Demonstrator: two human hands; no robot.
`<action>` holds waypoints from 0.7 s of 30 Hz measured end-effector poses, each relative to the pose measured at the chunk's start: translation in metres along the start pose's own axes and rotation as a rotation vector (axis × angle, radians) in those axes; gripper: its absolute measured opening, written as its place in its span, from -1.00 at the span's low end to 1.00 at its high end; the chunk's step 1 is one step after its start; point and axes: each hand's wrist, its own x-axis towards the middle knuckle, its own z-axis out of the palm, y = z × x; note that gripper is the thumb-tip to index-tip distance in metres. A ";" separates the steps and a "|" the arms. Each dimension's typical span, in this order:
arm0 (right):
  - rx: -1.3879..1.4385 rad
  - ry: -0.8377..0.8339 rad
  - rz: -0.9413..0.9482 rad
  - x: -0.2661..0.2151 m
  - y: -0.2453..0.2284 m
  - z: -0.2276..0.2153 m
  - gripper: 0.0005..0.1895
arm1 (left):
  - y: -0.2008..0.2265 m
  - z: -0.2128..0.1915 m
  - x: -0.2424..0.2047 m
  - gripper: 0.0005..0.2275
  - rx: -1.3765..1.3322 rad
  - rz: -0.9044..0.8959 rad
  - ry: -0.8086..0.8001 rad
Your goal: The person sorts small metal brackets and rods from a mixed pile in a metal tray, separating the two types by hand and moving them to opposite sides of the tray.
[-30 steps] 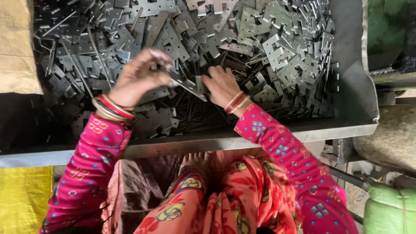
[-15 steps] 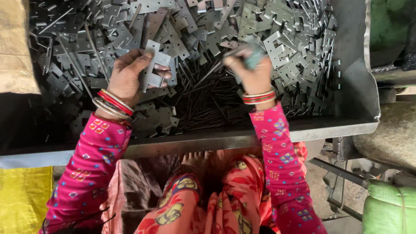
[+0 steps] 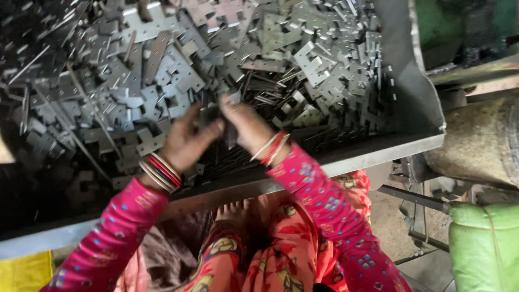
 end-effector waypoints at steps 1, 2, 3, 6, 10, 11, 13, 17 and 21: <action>0.125 0.040 -0.100 0.007 -0.004 0.015 -0.38 | -0.002 0.007 -0.002 -0.59 0.145 0.032 -0.034; 0.251 0.068 -0.201 0.008 -0.009 0.021 -0.29 | -0.008 0.008 -0.004 -0.62 0.134 -0.026 0.003; 0.299 0.076 -0.055 0.007 -0.013 0.019 -0.32 | -0.016 0.006 -0.005 -0.64 0.123 -0.084 0.040; 0.427 0.057 0.263 0.000 -0.018 -0.002 -0.36 | -0.045 -0.014 0.005 -0.71 -0.283 -0.258 0.142; 0.430 -0.030 0.222 0.005 -0.004 -0.043 -0.43 | -0.063 -0.026 0.016 -0.79 -0.521 -0.452 0.097; 0.396 -0.054 0.177 0.008 0.000 -0.054 -0.44 | -0.060 -0.027 0.016 -0.78 -0.683 -0.511 0.041; -0.161 0.149 0.039 0.015 0.008 -0.080 -0.56 | -0.047 -0.025 0.019 -0.74 -1.000 -0.623 -0.078; -1.134 0.687 0.174 0.041 0.031 -0.164 -0.48 | -0.026 -0.024 0.020 -0.78 -0.668 -0.359 -0.186; -1.245 0.629 0.127 0.055 0.055 -0.209 -0.39 | -0.015 -0.019 0.022 -0.75 -0.641 -0.370 -0.225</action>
